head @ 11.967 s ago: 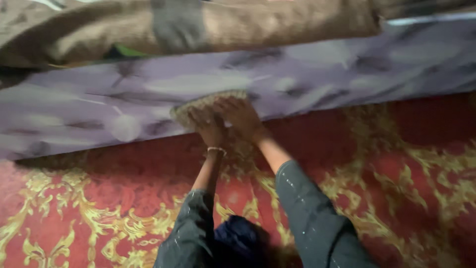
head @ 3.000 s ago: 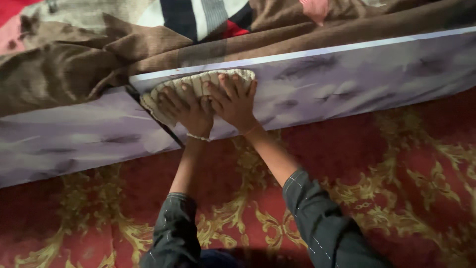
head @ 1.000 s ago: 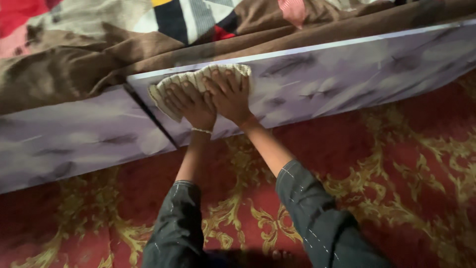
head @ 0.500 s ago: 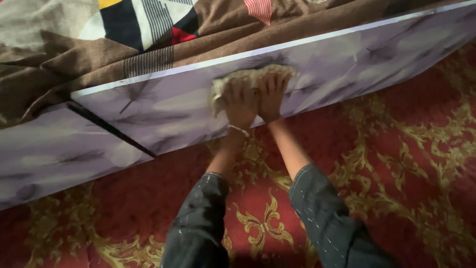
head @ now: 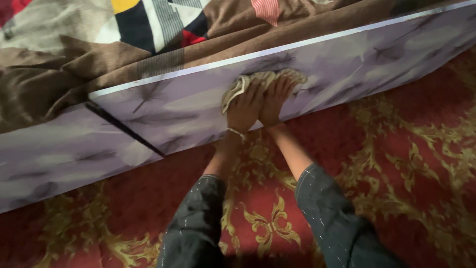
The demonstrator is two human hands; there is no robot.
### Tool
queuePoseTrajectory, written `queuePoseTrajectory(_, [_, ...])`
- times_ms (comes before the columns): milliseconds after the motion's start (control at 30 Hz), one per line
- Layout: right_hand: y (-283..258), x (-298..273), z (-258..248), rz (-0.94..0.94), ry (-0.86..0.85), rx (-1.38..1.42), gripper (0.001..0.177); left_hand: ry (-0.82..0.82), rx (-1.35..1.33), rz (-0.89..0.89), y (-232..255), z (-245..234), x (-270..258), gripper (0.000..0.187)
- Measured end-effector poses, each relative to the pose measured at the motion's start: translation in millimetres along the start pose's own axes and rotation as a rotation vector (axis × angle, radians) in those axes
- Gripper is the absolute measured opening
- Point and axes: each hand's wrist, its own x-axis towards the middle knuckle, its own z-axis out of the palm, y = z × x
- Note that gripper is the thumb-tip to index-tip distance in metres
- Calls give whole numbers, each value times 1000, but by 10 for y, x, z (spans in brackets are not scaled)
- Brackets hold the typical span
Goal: The person wipes the side of a bed frame with a cloth. They move along the length of the bed, scrubbing the surface with both hands.
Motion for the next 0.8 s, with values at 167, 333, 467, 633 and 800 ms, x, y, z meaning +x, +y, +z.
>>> queuePoseTrajectory(167, [-617,38,116,-131,17,10,56,15,91,0,-580,-334,-321,47])
queuePoseTrajectory(333, [-1477,165,237,-298,-54,81,46,103,163,-63,-1225,-762,-746,38])
queuePoseTrajectory(467, [-2259,400,15,-343,-242,113,43,80,248,-220,-1614,-953,-1173,53])
queuePoseTrajectory(633, [-2829,627,-256,-508,-6,30,40,78,174,-326,-1908,-1039,-1560,67])
queuePoseTrajectory(800, [-2742,715,-309,-574,26,46,42,47,256,-364,-1818,-941,-1529,65])
